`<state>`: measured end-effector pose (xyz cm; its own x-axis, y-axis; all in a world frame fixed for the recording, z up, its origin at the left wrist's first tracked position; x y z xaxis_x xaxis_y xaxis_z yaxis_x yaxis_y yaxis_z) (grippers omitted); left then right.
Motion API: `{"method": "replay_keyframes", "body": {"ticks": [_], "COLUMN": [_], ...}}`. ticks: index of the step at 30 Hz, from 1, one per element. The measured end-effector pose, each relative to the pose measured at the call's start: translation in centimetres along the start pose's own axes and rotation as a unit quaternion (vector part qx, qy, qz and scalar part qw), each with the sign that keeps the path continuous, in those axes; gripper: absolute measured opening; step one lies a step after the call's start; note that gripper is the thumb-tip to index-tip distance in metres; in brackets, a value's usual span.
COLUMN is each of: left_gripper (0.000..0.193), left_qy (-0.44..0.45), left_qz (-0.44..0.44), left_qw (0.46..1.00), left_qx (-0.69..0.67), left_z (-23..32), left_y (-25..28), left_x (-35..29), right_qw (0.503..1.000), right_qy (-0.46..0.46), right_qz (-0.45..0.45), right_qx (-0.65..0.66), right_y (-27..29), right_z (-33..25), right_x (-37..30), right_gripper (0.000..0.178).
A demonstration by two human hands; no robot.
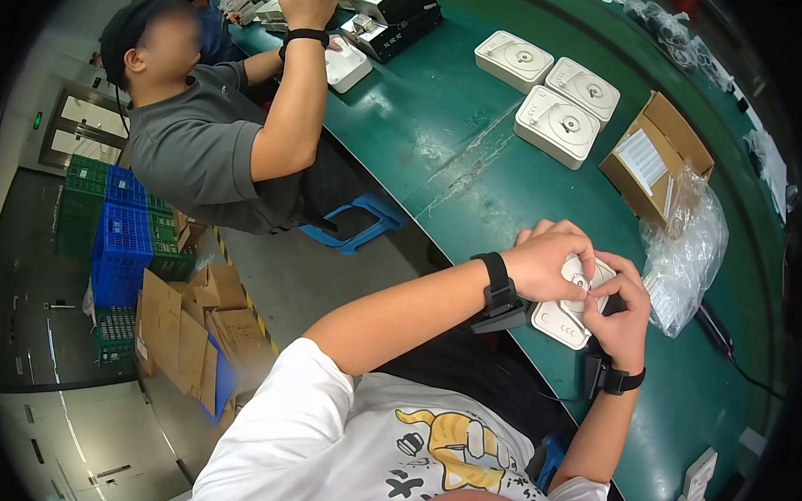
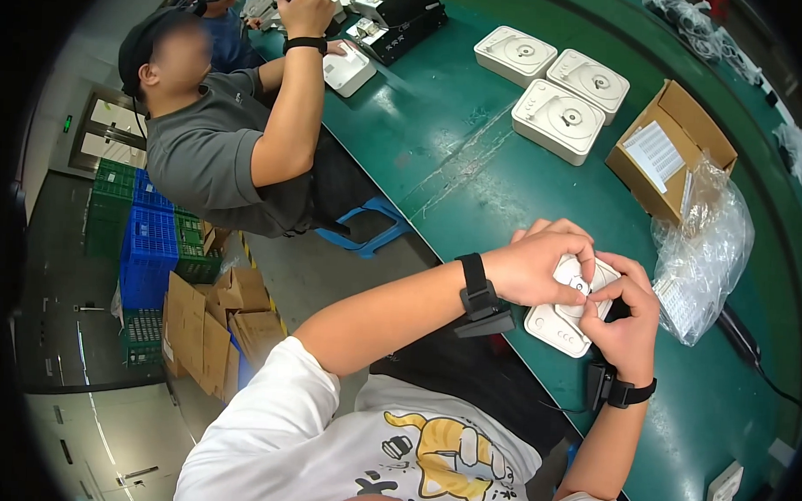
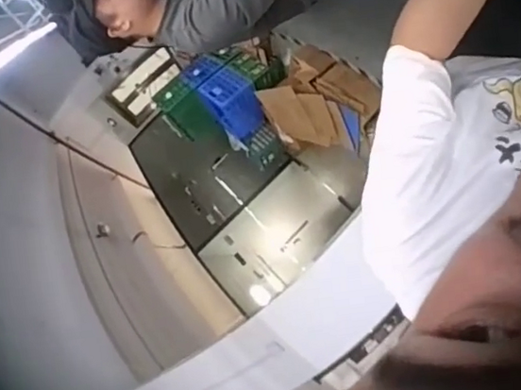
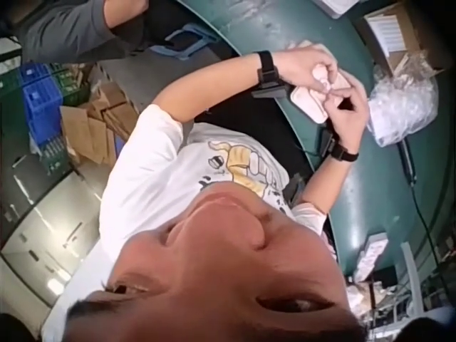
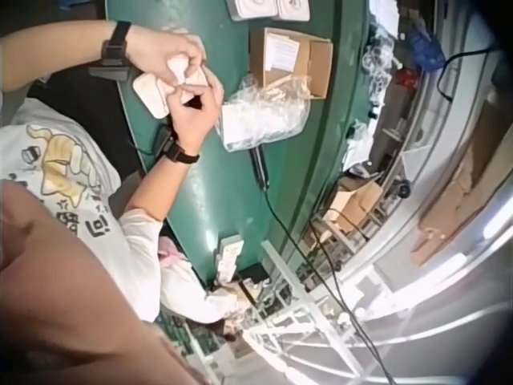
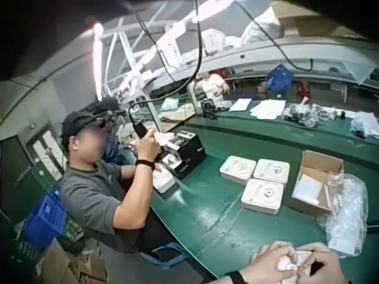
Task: The person assembles electronic components by picking up a white plastic housing, inserting a small circular part, and applying a thin adhesive strip to the center. They press the components together, set the finished unit aside, and reach into a cardboard box to retrieve more parts.
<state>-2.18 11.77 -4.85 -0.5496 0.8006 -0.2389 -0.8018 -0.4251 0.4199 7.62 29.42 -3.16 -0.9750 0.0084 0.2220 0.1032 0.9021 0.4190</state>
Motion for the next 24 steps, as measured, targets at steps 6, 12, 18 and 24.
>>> {"method": "replay_keyframes", "body": {"ticks": [6, 12, 18, 24], "left_gripper": [0.034, 0.036, 0.033, 0.025], "left_qy": [-0.001, -0.089, -0.133, -0.157], "left_qz": [-0.01, 0.129, 0.256, 0.207], "left_qw": [1.0, 0.988, 0.945, 0.95], "left_qx": [0.006, -0.008, 0.153, 0.171], "left_z": [0.0, 1.3, 4.6, 3.6], "left_y": [0.3, -0.6, -0.9, 0.3], "left_x": [0.3, -3.9, -8.6, -7.6], "right_qw": [0.999, 0.999, 0.995, 0.994], "right_qy": [-0.034, -0.034, -0.076, -0.101], "right_qz": [-0.018, 0.013, 0.053, 0.039], "right_qx": [0.006, -0.01, -0.039, -0.015], "right_y": [0.3, 0.1, -1.4, -1.0], "right_z": [0.3, -0.5, -2.0, -0.8], "right_x": [0.3, 0.2, -0.7, -2.1], "right_gripper": [0.018, 0.025, 0.029, 0.025]}}
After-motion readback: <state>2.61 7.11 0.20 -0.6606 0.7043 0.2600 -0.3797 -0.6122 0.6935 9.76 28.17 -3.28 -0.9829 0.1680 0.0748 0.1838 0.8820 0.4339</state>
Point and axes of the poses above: each hand's wrist, its own x-axis towards the middle knuckle, its own y-axis out of the back of the hand, z = x × y, the point moved 6 cm from there along x, towards the middle knuckle, and after that the axes turned 4 degrees about -z, right-handed, at the moved point
